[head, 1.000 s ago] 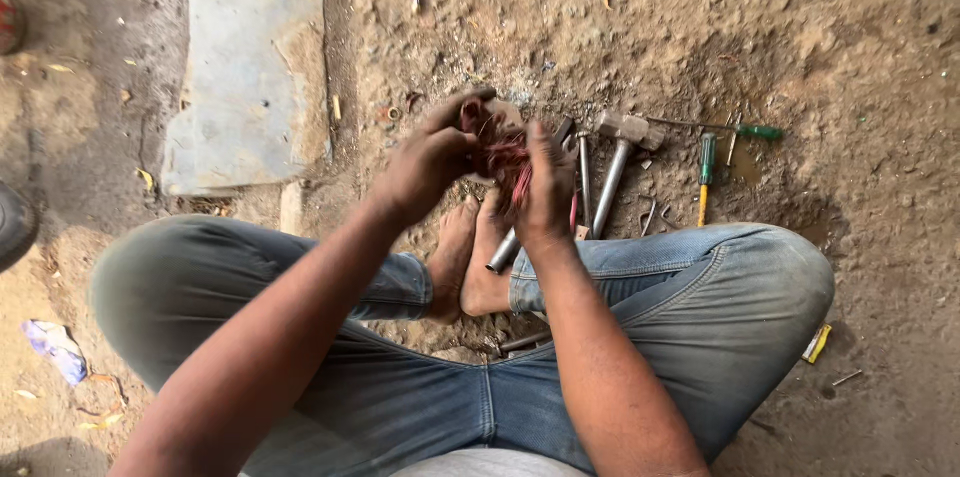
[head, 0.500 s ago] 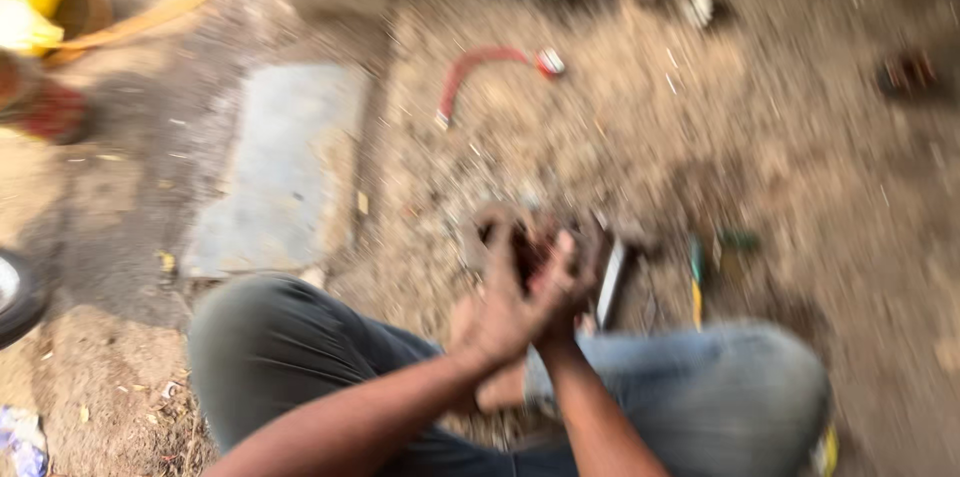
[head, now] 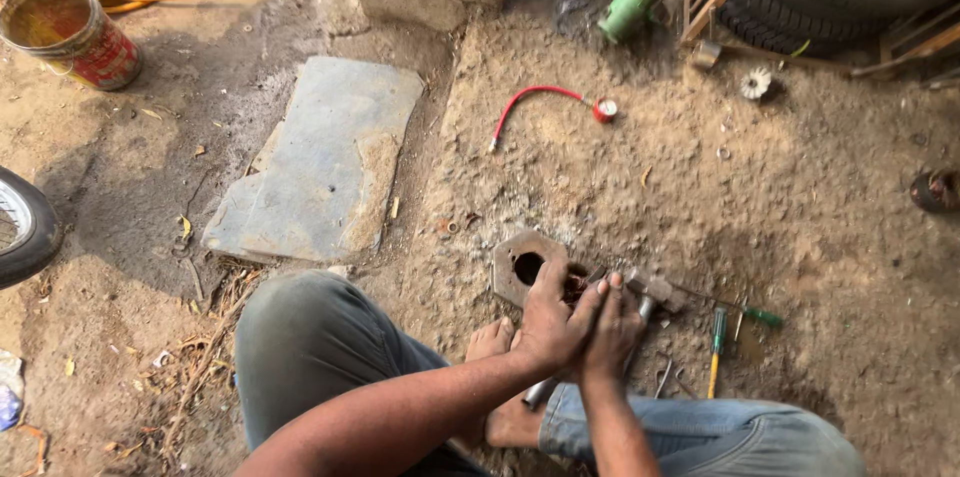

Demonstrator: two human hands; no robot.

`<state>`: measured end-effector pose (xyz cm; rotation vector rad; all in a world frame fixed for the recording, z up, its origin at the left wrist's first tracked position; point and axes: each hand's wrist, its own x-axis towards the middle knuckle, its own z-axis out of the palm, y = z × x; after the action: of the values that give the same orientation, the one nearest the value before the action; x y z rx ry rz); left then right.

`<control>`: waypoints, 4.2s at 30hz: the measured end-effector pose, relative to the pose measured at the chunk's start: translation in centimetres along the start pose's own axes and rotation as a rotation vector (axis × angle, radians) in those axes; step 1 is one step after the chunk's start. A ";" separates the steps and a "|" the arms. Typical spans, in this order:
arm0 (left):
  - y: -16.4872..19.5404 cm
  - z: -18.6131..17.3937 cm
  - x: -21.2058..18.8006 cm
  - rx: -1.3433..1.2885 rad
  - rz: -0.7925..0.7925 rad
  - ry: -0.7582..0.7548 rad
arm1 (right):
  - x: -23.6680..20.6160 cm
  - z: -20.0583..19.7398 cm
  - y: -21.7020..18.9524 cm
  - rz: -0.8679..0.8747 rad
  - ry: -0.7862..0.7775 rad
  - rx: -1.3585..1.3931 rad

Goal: The person sits on the ground and uses pliers and a hammer to remove copper wire coils from a cylindrical metal motor housing. The person repeatedly pulls and cuts the wires, then hammers the housing to loosen the coils, eventually extracting a bundle of copper wire.

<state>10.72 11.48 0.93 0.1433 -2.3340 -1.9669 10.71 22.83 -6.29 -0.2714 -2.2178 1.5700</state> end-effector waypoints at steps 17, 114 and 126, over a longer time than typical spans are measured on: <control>-1.0 1.3 3.1 0.222 0.116 -0.161 | -1.1 0.1 -1.5 0.348 0.073 0.470; 0.3 0.4 6.6 -0.171 -0.159 -0.149 | 0.0 -3.0 -4.3 0.360 -0.525 0.477; -1.3 -2.9 11.5 -0.523 -0.388 0.284 | -0.1 -2.9 -2.2 -0.147 -0.525 0.275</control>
<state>-0.30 6.95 0.17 0.8213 -1.6453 -2.4573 12.26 24.50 -3.38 0.4211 -2.2692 2.0024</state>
